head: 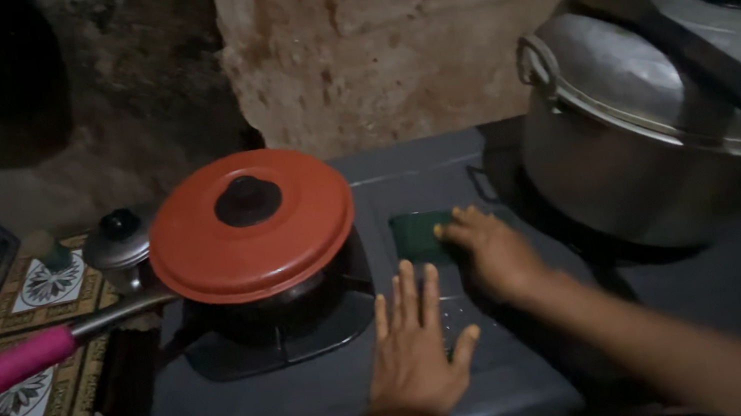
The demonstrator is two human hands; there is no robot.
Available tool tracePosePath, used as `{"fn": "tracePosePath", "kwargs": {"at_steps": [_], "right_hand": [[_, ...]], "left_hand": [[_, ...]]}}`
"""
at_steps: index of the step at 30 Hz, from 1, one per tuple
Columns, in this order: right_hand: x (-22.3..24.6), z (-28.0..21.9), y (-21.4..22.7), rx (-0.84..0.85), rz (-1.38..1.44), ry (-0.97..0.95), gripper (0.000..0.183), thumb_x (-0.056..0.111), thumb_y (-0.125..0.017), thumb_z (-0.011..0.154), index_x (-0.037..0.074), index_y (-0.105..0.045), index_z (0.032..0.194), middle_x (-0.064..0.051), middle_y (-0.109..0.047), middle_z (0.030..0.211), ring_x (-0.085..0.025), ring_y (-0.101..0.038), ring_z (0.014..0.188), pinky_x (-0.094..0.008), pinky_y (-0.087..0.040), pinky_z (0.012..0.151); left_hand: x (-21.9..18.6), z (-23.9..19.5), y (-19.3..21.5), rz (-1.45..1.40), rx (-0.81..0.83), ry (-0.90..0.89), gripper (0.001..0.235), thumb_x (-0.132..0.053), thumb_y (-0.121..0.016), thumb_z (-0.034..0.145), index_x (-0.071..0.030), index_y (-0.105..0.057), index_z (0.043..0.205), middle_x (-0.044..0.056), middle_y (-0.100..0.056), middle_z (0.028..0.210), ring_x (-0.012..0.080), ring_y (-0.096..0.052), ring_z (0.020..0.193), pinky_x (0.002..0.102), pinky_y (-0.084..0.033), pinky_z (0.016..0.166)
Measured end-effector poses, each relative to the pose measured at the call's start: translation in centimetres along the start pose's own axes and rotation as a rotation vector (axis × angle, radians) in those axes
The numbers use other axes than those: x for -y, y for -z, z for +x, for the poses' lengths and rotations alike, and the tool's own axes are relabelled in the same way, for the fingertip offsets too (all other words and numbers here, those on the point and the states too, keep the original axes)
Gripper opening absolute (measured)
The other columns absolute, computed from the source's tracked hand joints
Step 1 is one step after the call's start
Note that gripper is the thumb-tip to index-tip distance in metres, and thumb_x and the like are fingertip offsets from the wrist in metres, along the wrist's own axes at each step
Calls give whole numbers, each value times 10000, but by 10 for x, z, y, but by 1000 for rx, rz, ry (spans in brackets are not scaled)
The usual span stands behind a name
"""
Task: The person stirs a yellow liquid in a pot on a gas stove using a wooden spatula. They then cover the pot with a lid and wipe the stovetop with a green cloth.
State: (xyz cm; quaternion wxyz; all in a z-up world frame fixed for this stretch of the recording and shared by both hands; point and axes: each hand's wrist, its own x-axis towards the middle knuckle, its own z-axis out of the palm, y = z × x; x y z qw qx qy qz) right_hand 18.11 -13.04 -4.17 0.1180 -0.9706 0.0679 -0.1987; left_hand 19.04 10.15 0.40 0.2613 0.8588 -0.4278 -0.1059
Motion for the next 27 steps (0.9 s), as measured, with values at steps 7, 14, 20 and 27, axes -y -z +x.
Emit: {"fn": "tracePosePath", "kwargs": {"at_steps": [7, 14, 20, 27], "right_hand": [[56, -85, 46, 63, 69, 7, 440, 45, -662, 888, 176, -672, 1308, -186, -513, 1510, -379, -436, 1437, -489, -324, 1182], [68, -125, 75, 233, 136, -38, 595, 23, -652, 874, 234, -646, 1429, -186, -461, 1582, -394, -374, 1438, -492, -296, 1159], [56, -117, 67, 120, 158, 35, 550, -49, -604, 861, 189, -646, 1355, -179, -510, 1527, -365, -423, 1452, -497, -321, 1192], [31, -64, 50, 92, 139, 35, 531, -105, -578, 836, 138, -644, 1304, -193, -519, 1501, -376, -421, 1443, -502, -296, 1188]], "left_hand": [[3, -3, -5, -41, -105, -28, 812, -499, -511, 1000, -101, -164, 1618, 212, -3, 1697, 332, -20, 1572, 497, -35, 1242], [9, -3, -14, 52, -54, -61, 711, -523, -491, 1001, -138, -318, 1573, 241, -159, 1667, 359, -116, 1565, 535, -43, 1242], [12, -2, -18, 22, -106, -102, 753, -525, -490, 1005, -117, -274, 1600, 270, -201, 1646, 375, -156, 1552, 549, -57, 1232], [9, 0, -17, 54, -58, -38, 776, -507, -486, 998, -140, -199, 1619, 275, -94, 1656, 375, -111, 1553, 532, -46, 1233]]}}
